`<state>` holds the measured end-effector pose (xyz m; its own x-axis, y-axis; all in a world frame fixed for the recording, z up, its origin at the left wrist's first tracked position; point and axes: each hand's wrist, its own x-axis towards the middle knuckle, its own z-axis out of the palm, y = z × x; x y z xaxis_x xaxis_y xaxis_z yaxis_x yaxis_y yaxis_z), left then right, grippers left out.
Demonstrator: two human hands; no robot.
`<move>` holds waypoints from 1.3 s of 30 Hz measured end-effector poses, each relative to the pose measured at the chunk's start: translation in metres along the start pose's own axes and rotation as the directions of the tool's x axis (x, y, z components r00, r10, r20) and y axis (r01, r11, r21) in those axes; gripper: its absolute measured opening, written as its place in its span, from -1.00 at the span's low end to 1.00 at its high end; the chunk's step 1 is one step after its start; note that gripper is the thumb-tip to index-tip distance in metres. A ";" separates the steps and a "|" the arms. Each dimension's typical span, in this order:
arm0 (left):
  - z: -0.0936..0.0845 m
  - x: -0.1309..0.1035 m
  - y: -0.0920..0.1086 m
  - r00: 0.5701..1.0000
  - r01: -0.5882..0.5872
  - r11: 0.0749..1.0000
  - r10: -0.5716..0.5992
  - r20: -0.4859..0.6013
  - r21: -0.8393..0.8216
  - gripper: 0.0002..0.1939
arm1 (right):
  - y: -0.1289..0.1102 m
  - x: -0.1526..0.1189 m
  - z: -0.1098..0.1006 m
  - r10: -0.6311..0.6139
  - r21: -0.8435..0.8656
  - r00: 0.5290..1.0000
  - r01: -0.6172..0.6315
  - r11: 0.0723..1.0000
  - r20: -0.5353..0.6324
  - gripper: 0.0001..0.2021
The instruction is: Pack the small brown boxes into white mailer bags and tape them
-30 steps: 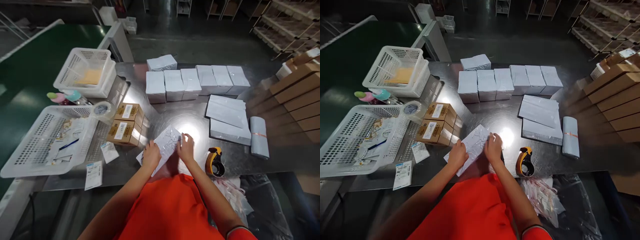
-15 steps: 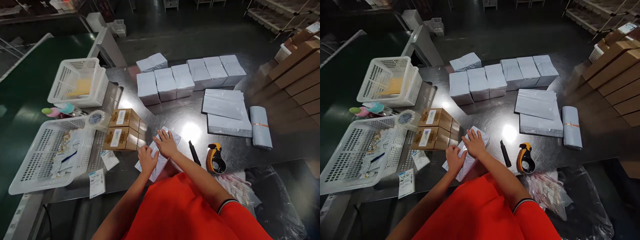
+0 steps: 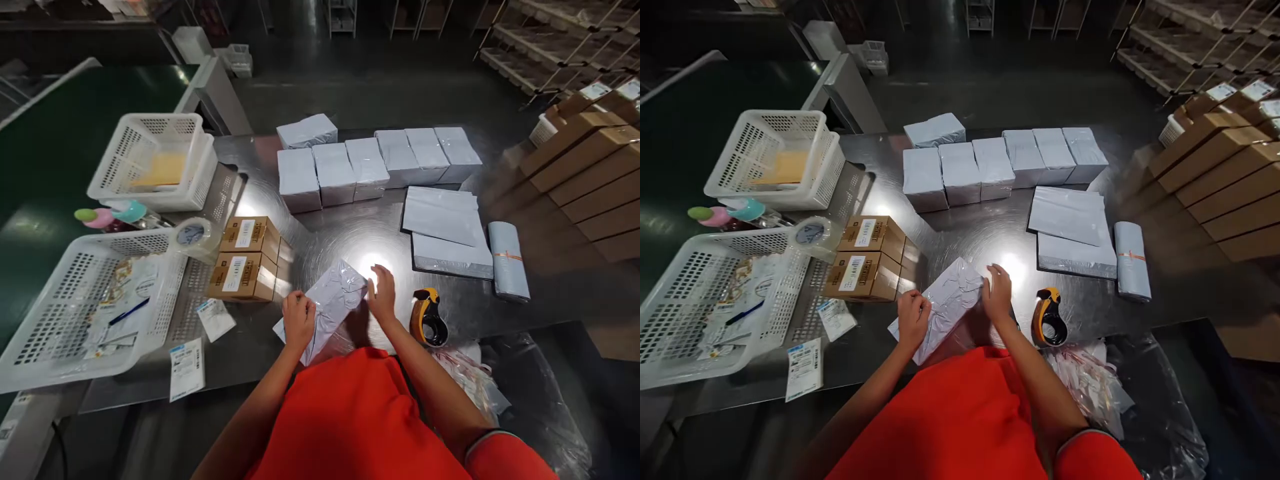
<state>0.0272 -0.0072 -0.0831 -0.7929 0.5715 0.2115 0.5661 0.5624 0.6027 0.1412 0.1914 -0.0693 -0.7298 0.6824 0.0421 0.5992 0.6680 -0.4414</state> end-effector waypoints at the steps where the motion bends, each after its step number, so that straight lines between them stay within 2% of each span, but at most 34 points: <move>1: 0.000 -0.001 0.000 1.000 0.004 1.000 -0.004 -0.008 -0.005 -0.76 | 0.014 -0.013 0.000 0.173 -0.079 0.984 -0.169 0.982 0.052 -0.60; 3: 0.001 -0.001 0.000 1.000 0.008 1.000 -0.008 -0.019 -0.014 -0.77 | 0.037 -0.038 0.005 0.397 -0.224 0.903 -0.358 0.907 0.163 -0.59; 5: 0.000 -0.001 -0.001 1.000 -0.001 1.000 0.001 -0.017 -0.019 -0.82 | 0.049 -0.057 0.015 0.471 -0.285 0.858 -0.407 0.868 0.207 -0.60; 7: 0.000 -0.001 -0.001 1.000 -0.019 1.000 0.019 -0.006 -0.011 -0.87 | 0.054 -0.065 0.025 0.494 -0.290 0.848 -0.432 0.854 0.192 -0.67; 10: -0.001 0.000 -0.001 0.999 -0.038 0.999 0.038 0.001 0.004 -0.90 | 0.058 -0.057 0.027 0.518 -0.253 0.835 -0.468 0.847 0.185 -0.74; 14: -0.001 0.000 0.003 0.999 -0.027 1.000 0.027 -0.021 0.006 -0.87 | 0.067 -0.051 0.002 0.524 -0.150 0.834 -0.503 0.851 0.174 -0.71; 17: -0.001 0.001 0.005 1.000 -0.014 1.000 0.014 -0.027 0.007 -0.87 | 0.063 -0.060 -0.025 0.476 -0.042 0.872 -0.474 0.879 0.114 -0.59; 21: -0.003 0.001 0.007 1.000 0.011 1.000 -0.011 -0.020 -0.016 -0.88 | 0.034 -0.070 -0.051 0.336 0.241 0.942 -0.330 0.913 0.015 -0.47; 22: -0.004 0.001 0.007 1.000 0.018 0.999 -0.018 -0.019 -0.026 -0.88 | 0.023 -0.070 -0.055 0.305 0.269 0.952 -0.303 0.914 0.036 -0.47; 24: -0.004 0.002 0.008 0.999 0.036 0.998 -0.037 -0.018 -0.042 -0.88 | -0.002 -0.067 -0.062 0.231 0.225 0.961 -0.261 0.939 0.152 -0.54; 27: -0.004 0.002 0.008 0.998 0.064 0.996 -0.065 -0.019 -0.060 -0.84 | -0.042 -0.060 -0.070 0.126 -0.065 0.927 -0.110 0.992 0.354 -0.69; 30: -0.004 0.002 0.007 0.997 0.076 0.994 -0.078 -0.019 -0.073 -0.81 | -0.081 -0.052 -0.079 0.042 -0.381 0.858 0.183 0.906 0.513 -0.63; 32: -0.005 0.001 0.007 0.996 0.085 0.993 -0.087 -0.016 -0.082 -0.80 | -0.101 -0.047 -0.085 0.008 -0.453 0.809 0.322 0.831 0.588 -0.53; 34: -0.006 0.001 0.007 0.996 0.092 0.991 -0.093 -0.012 -0.096 -0.78 | -0.117 -0.041 -0.090 0.006 -0.481 0.782 0.377 0.791 0.623 -0.48; 39: -0.006 0.001 0.008 0.993 0.115 0.984 -0.117 -0.011 -0.133 -0.78 | -0.141 -0.034 -0.095 0.001 -0.481 0.777 0.389 0.785 0.629 -0.49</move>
<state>0.0295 -0.0058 -0.0734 -0.8562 0.4950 0.1477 0.4364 0.5401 0.7197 0.1130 0.1019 0.0768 -0.7741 0.3441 -0.5314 0.3453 0.9330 0.1013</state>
